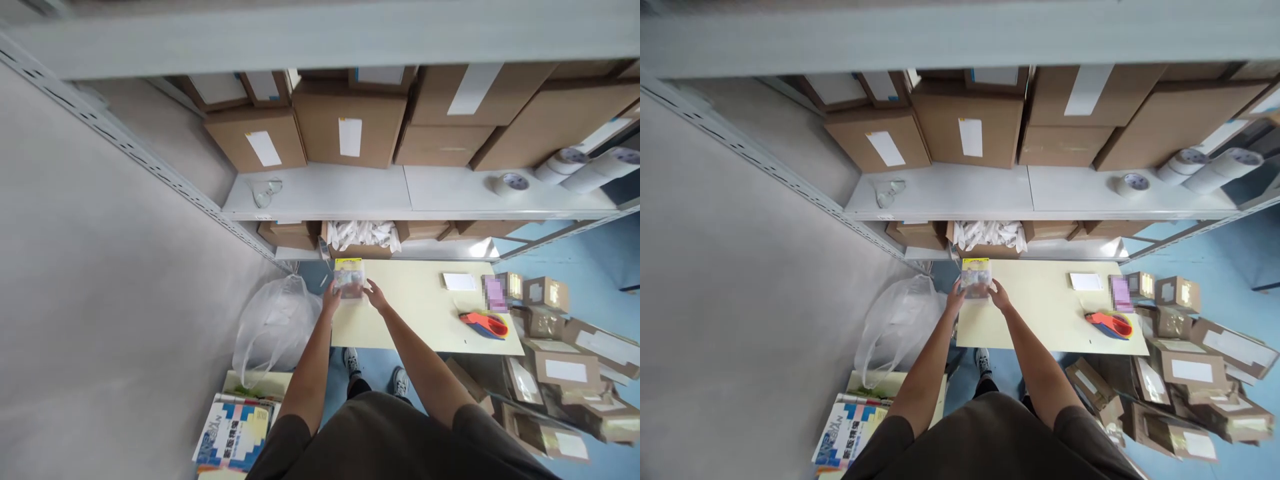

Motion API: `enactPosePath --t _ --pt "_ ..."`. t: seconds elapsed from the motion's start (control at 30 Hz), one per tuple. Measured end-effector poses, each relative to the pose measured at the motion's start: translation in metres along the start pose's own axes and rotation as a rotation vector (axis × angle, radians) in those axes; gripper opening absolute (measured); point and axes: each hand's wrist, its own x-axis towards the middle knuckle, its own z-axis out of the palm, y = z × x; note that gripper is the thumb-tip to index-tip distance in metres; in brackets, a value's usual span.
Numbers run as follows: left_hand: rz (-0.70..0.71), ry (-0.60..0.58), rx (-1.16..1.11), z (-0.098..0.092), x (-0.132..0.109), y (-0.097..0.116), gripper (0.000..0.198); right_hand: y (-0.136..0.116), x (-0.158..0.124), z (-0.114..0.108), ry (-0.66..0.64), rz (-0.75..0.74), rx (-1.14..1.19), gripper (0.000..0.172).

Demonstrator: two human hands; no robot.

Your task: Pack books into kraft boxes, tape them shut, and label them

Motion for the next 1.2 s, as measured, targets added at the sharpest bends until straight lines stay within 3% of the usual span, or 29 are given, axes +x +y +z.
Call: enactPosePath --t 0.13,0.3,0.47,0.6,0.77,1.03,1.2 --pt "0.051 0.07 -0.004 -0.016 -0.03 0.027 0.055 -0.006 -0.021 -0.021 0.017 -0.174 -0.153 0.064" --pt "0.143 0.184 0.01 -0.03 -0.082 0.062 0.052 -0.024 -0.049 -0.044 -0.008 -0.35 -0.159 0.061" --pt "0.147 0.339 -0.016 -0.031 -0.158 0.068 0.056 -0.034 -0.085 -0.064 -0.118 -0.543 -0.203 0.06" --pt "0.043 0.447 -0.021 -0.018 -0.236 0.044 0.058 -0.011 -0.114 -0.071 -0.237 -0.726 -0.279 0.06" --pt "-0.083 0.597 -0.028 -0.013 -0.348 0.009 0.056 0.028 -0.168 -0.058 -0.439 -0.745 -0.389 0.062" --pt "-0.32 0.875 -0.126 -0.035 -0.527 -0.047 0.055 0.056 -0.303 -0.001 -0.844 -0.856 -0.491 0.064" --pt "-0.398 1.0 -0.135 -0.039 -0.642 -0.105 0.057 0.104 -0.403 0.057 -1.056 -0.904 -0.594 0.069"
